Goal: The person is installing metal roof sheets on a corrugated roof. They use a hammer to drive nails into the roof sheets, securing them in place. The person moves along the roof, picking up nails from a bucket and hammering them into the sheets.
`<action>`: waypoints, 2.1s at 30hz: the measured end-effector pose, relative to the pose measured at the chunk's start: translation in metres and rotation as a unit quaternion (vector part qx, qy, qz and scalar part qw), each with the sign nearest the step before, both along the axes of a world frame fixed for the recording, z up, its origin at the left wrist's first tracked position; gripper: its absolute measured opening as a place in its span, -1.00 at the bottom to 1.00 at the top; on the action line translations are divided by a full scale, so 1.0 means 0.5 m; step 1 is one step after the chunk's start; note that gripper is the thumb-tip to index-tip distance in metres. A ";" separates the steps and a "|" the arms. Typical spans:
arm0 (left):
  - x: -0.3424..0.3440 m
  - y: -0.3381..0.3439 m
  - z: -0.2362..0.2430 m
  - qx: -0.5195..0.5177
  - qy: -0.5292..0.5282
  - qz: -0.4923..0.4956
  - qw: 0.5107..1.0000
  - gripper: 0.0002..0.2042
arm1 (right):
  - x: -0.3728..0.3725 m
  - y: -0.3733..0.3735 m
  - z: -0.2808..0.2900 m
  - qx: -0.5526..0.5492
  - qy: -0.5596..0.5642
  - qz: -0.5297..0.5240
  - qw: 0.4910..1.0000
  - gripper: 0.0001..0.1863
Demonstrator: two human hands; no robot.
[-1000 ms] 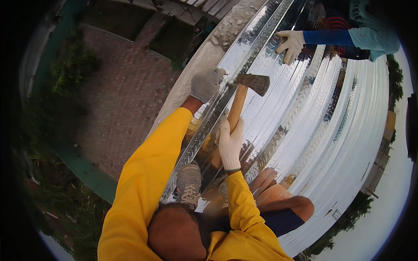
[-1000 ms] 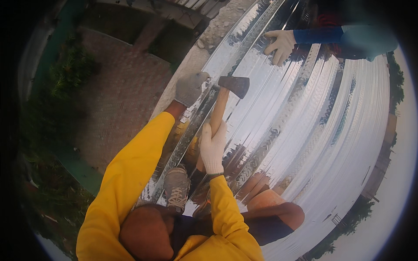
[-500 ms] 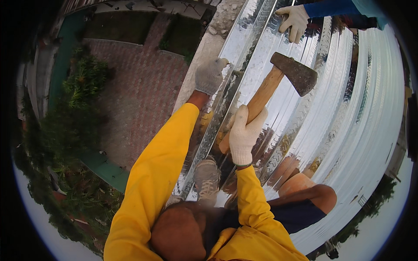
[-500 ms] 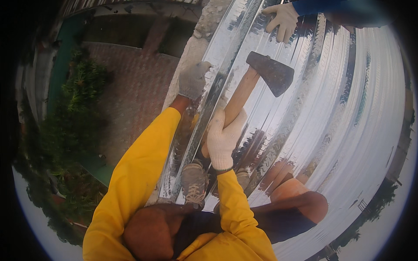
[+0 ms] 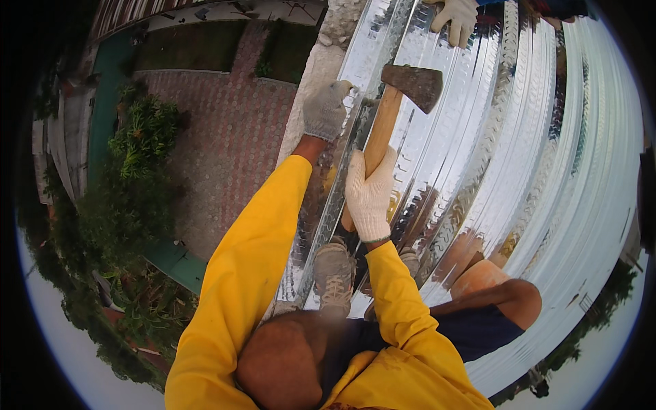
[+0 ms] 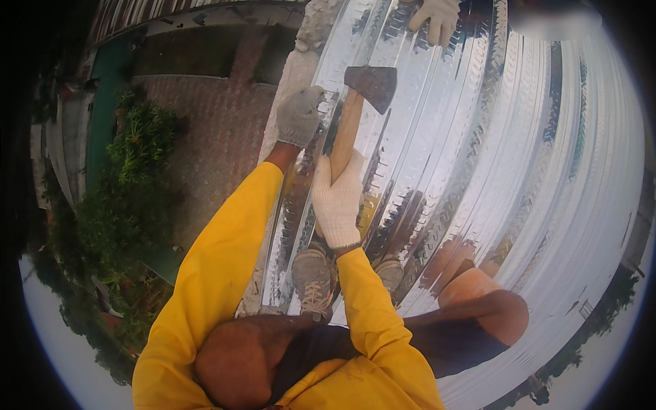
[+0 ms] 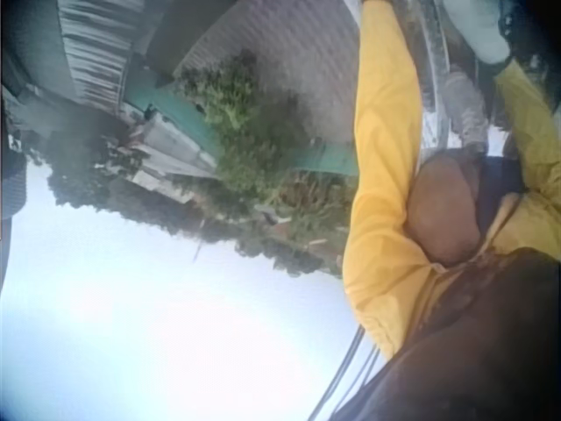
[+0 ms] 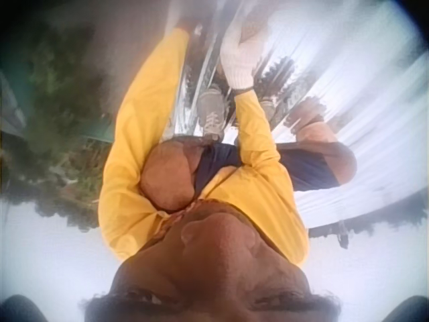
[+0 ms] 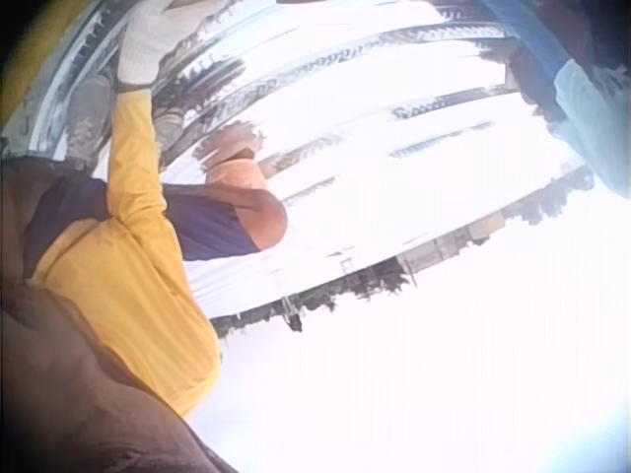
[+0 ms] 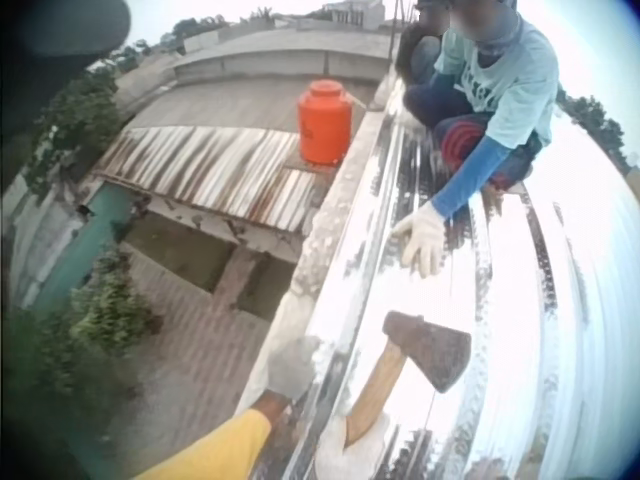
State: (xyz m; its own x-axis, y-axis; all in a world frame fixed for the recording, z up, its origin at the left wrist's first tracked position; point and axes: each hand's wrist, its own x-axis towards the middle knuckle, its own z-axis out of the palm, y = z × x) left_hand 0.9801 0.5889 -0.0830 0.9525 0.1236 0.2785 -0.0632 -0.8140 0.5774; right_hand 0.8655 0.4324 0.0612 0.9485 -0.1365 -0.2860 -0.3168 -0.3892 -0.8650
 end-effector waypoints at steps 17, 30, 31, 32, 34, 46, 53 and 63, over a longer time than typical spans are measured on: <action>-0.008 0.005 0.012 -0.001 0.023 0.003 1.000 -0.85 | 0.045 -0.073 0.045 0.012 0.038 0.031 0.999 -0.59; 0.004 0.024 0.001 0.006 0.003 0.002 1.000 -0.72 | 0.066 -0.065 0.047 0.048 0.022 0.010 0.999 -0.57; -0.018 0.022 -0.003 0.015 0.025 0.007 1.000 -0.73 | 0.052 -0.070 0.063 0.041 -0.041 -0.015 0.998 -0.68; -0.012 0.013 0.001 0.010 0.018 0.002 1.000 -0.73 | 0.047 -0.063 0.076 0.070 -0.059 -0.060 0.994 -0.68; -0.012 0.007 0.002 0.007 0.007 -0.002 1.000 -0.73 | 0.030 -0.021 0.085 0.158 -0.091 -0.140 0.973 -0.68; -0.009 0.005 0.020 0.032 0.066 -0.004 0.997 -0.73 | 0.010 -0.036 0.053 0.028 -0.028 -0.042 0.998 -0.53; -0.062 0.000 0.024 0.005 0.050 0.103 0.993 -0.52 | -0.022 -0.018 0.013 0.072 -0.016 -0.060 0.995 -0.52; -0.091 -0.003 0.047 0.077 0.162 0.266 0.947 -0.12 | -0.046 0.026 -0.089 -0.011 0.056 0.019 0.998 -0.49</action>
State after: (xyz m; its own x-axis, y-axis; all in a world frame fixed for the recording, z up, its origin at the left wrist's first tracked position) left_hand 0.9345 0.5876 -0.0594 0.8058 0.5911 0.0347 0.5395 -0.7571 0.3684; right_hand 0.8426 0.4457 0.0165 0.9154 -0.1073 -0.3881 -0.3955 -0.4210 -0.8163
